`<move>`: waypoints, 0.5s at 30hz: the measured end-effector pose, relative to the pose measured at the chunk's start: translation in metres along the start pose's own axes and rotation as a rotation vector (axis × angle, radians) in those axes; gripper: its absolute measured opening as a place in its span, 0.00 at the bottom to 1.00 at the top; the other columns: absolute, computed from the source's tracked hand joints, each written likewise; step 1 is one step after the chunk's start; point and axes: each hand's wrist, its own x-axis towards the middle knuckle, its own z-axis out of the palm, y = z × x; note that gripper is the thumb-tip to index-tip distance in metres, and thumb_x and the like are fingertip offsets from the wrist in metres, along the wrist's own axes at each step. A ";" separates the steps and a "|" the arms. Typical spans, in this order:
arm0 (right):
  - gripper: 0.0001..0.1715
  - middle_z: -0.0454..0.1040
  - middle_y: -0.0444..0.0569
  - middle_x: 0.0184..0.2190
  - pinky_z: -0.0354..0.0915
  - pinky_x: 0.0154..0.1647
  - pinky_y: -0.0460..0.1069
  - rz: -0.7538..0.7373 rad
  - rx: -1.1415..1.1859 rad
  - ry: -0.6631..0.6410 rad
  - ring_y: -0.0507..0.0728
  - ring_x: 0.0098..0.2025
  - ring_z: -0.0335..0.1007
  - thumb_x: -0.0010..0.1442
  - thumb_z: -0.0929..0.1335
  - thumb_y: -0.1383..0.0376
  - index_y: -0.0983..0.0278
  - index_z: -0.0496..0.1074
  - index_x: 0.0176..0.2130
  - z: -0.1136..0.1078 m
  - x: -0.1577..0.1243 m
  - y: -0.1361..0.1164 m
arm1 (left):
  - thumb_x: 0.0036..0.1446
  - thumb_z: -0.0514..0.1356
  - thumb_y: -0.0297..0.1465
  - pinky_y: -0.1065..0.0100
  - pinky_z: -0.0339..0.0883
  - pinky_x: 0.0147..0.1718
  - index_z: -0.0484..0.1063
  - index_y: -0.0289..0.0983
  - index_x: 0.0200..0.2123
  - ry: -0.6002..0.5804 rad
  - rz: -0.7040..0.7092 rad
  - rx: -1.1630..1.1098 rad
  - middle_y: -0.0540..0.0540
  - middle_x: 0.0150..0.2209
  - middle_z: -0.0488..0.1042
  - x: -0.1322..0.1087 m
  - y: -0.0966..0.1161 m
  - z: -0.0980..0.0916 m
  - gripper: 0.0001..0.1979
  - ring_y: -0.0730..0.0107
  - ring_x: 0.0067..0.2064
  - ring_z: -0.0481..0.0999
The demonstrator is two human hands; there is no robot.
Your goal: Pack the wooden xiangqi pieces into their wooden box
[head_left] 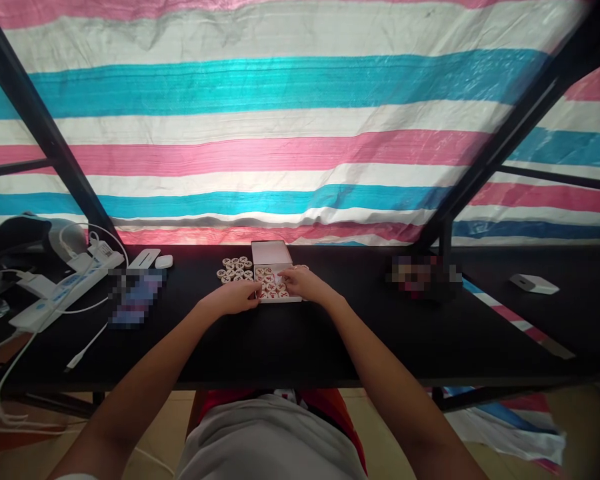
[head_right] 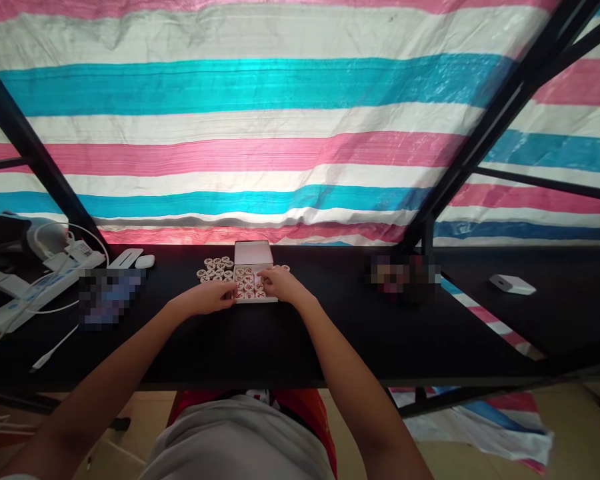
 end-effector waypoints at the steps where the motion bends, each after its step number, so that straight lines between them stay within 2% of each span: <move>1: 0.21 0.76 0.52 0.42 0.61 0.49 0.50 0.008 0.024 0.046 0.58 0.45 0.68 0.56 0.64 0.68 0.64 0.73 0.49 -0.004 -0.001 -0.001 | 0.57 0.52 0.34 0.71 0.57 0.29 0.66 0.39 0.34 0.000 -0.004 -0.002 0.49 0.33 0.72 0.000 0.000 0.000 0.06 0.67 0.34 0.71; 5: 0.20 0.76 0.51 0.41 0.62 0.48 0.50 0.135 0.066 0.283 0.58 0.44 0.68 0.57 0.65 0.66 0.65 0.72 0.49 -0.023 -0.008 0.009 | 0.57 0.53 0.34 0.70 0.57 0.28 0.67 0.39 0.35 -0.005 -0.020 -0.007 0.48 0.34 0.72 0.000 -0.001 0.000 0.06 0.67 0.35 0.71; 7: 0.20 0.76 0.52 0.41 0.63 0.47 0.51 0.254 0.046 0.319 0.58 0.43 0.69 0.55 0.65 0.68 0.66 0.71 0.49 -0.029 -0.014 0.025 | 0.57 0.53 0.34 0.70 0.57 0.28 0.66 0.39 0.34 -0.007 -0.020 -0.010 0.49 0.34 0.72 0.000 0.000 0.000 0.06 0.67 0.34 0.71; 9: 0.20 0.76 0.52 0.39 0.64 0.46 0.50 0.354 0.051 0.243 0.57 0.41 0.71 0.54 0.66 0.70 0.66 0.71 0.48 -0.030 -0.020 0.044 | 0.57 0.53 0.34 0.70 0.57 0.28 0.66 0.40 0.34 -0.001 -0.016 -0.013 0.49 0.34 0.72 -0.001 0.000 0.000 0.06 0.67 0.34 0.71; 12: 0.20 0.76 0.50 0.38 0.65 0.43 0.48 0.448 0.150 0.055 0.55 0.39 0.72 0.52 0.68 0.70 0.65 0.72 0.47 -0.022 -0.025 0.062 | 0.58 0.52 0.34 0.70 0.58 0.29 0.66 0.39 0.35 0.000 -0.019 -0.012 0.48 0.34 0.72 -0.002 0.001 -0.001 0.06 0.67 0.34 0.71; 15: 0.25 0.75 0.52 0.41 0.66 0.41 0.47 0.463 0.206 0.034 0.54 0.38 0.72 0.50 0.70 0.68 0.66 0.70 0.49 -0.017 -0.025 0.064 | 0.58 0.51 0.35 0.70 0.58 0.29 0.66 0.39 0.35 -0.016 -0.022 -0.005 0.48 0.34 0.72 -0.002 0.002 -0.002 0.07 0.67 0.35 0.71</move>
